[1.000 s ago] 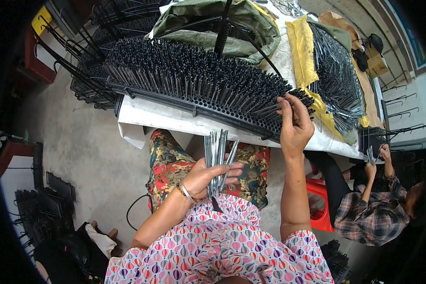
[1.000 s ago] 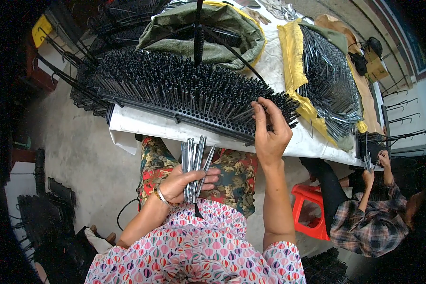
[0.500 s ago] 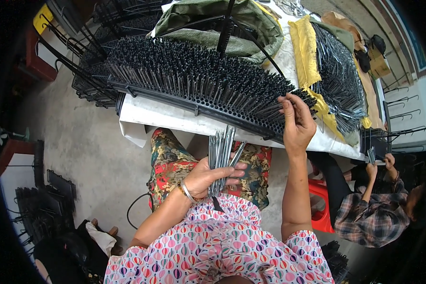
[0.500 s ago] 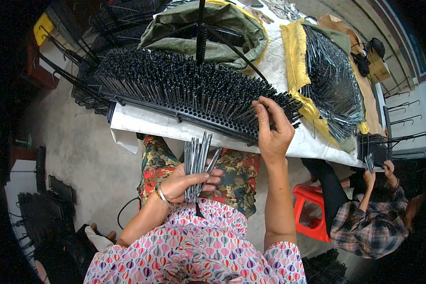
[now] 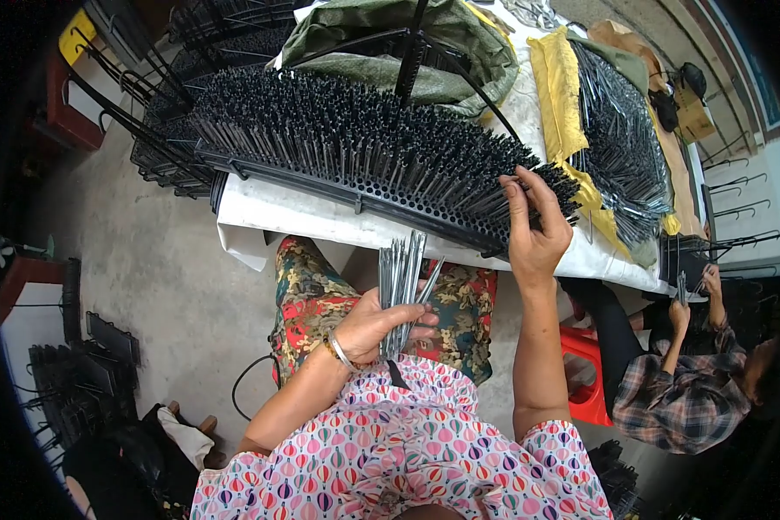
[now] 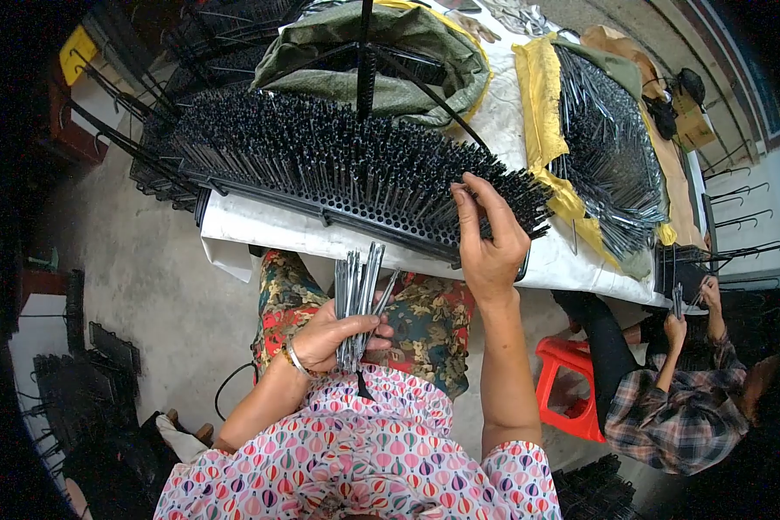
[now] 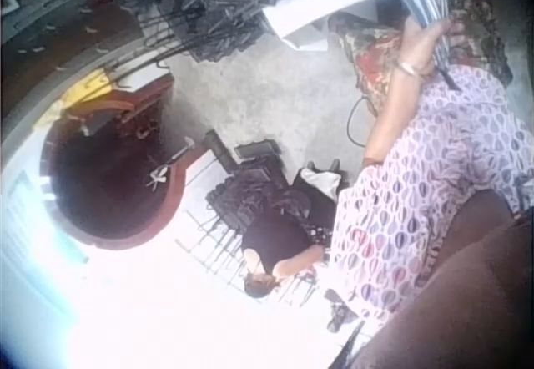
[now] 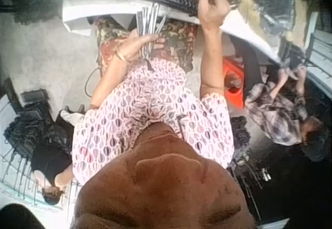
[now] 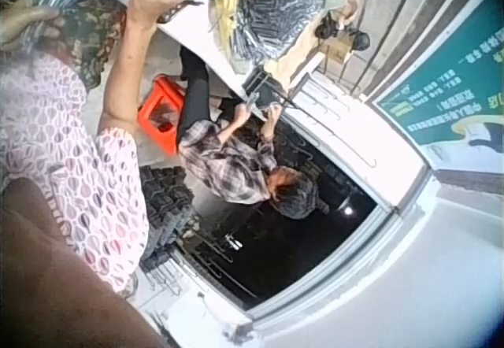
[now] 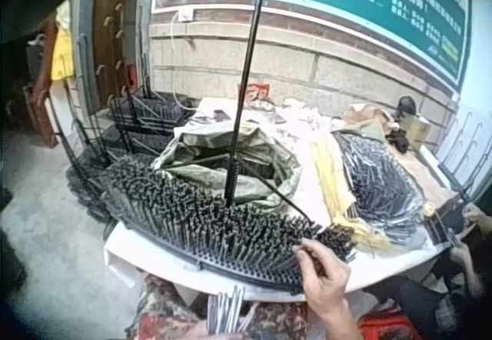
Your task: The person holds metal pins and inserts them into the holes of a rack by hand, then takes more pins from a bag to place into the rack.
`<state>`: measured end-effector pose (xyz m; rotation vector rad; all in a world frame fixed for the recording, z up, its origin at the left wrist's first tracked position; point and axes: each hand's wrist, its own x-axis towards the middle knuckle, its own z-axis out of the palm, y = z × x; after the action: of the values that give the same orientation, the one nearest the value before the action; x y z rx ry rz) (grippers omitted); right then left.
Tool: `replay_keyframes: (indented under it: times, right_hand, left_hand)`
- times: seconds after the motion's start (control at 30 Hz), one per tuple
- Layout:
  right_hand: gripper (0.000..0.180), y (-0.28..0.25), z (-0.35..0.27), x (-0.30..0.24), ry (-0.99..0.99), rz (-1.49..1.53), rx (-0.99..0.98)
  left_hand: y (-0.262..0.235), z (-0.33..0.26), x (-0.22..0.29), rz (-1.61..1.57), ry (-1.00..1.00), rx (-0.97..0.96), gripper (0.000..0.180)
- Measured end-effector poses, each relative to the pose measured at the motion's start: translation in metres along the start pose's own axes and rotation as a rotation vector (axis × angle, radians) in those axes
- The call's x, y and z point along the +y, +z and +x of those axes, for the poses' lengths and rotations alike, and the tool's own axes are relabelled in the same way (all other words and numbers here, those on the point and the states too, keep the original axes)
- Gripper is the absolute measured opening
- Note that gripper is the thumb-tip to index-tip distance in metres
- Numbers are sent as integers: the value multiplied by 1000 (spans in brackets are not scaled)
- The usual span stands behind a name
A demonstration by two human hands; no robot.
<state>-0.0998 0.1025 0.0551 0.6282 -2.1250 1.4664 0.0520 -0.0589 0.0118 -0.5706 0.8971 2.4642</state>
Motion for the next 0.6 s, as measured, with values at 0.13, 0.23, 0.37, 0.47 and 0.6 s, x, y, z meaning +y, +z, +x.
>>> replay_keyframes:
  times: [0.13,0.23,0.37,0.47,0.6]
  right_hand:
    - [17,4,0,3,-191,-160,-31]
    - [18,4,-1,2,-280,-269,-73]
    - [18,5,-4,-1,-376,-439,-136]
    - [20,1,-11,-13,-368,-400,-29]
    - [23,-2,-35,-34,54,-168,-296]
  left_hand:
    - [-2,0,-2,15,1,29,41]
    - [-2,0,-2,4,9,19,39]
    - [-1,0,-1,-6,5,30,38]
    - [-3,0,-1,-12,16,22,37]
    - [-1,-3,1,51,62,38,35]
